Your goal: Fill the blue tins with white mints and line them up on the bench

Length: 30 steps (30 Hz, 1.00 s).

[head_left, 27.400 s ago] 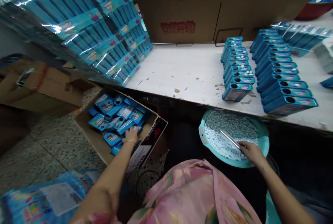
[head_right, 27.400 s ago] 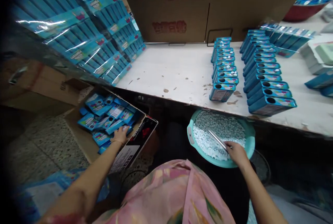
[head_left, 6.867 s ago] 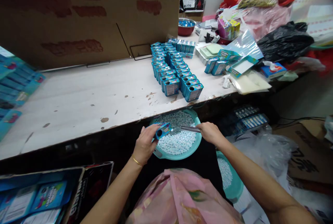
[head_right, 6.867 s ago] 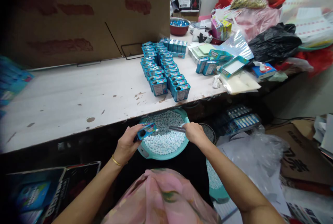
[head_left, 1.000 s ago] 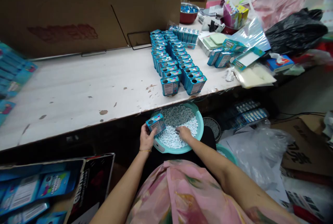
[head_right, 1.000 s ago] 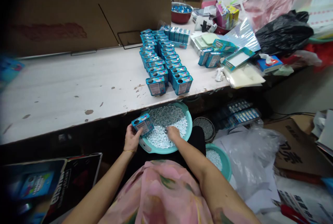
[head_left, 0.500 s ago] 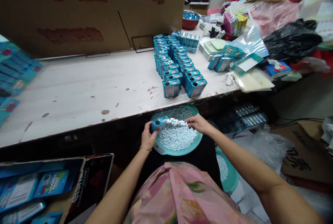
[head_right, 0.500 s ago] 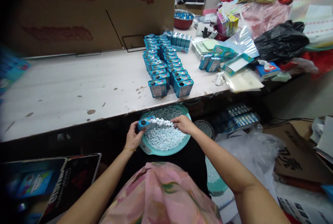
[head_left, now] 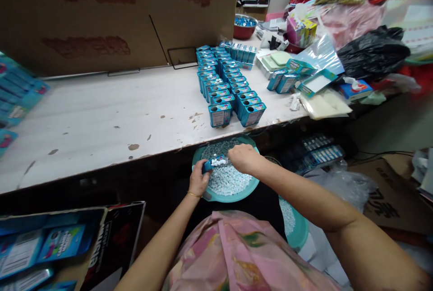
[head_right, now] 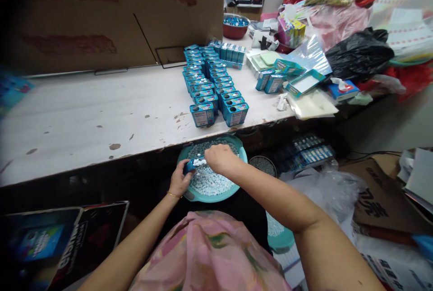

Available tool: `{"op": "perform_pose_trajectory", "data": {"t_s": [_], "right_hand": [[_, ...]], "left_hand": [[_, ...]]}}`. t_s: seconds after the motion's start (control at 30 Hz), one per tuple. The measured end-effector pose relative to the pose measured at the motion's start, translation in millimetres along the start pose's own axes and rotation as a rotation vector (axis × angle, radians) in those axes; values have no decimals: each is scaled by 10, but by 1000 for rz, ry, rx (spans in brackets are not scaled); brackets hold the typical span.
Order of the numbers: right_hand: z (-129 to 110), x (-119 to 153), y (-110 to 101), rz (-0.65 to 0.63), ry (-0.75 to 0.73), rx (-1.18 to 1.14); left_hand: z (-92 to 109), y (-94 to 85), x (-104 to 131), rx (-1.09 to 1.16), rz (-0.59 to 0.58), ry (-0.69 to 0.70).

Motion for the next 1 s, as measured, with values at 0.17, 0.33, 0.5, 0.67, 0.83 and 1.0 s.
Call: {"op": "perform_pose_trajectory", "data": {"t_s": [0.17, 0.33, 0.5, 0.67, 0.83, 1.0], "right_hand": [[42, 54, 103, -16, 2, -1], [342, 146, 378, 28, 76, -102], [485, -32, 1167, -79, 250, -335], [-96, -520, 1818, -38, 296, -563], [-277, -775, 1964, 17, 290, -786], [124, -563, 1869, 24, 265, -945]], "left_hand": [[1, 39, -11, 21, -38, 10], [-47, -31, -4, 61, 30, -22], [-202, -152, 23, 285, 190, -156], [-200, -116, -2, 477, 282, -251], [-164, -171, -13, 573, 302, -317], [-202, -319, -3, 482, 311, -223]]}}
Point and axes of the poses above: each hand's wrist, its own x-axis away from the middle knuckle, its own y-axis out of the palm, z = x × y, the point moved 1 cm from there along -x, towards the middle knuckle, and after that the axes turned 5 degrees about x, right-handed, at the moved point
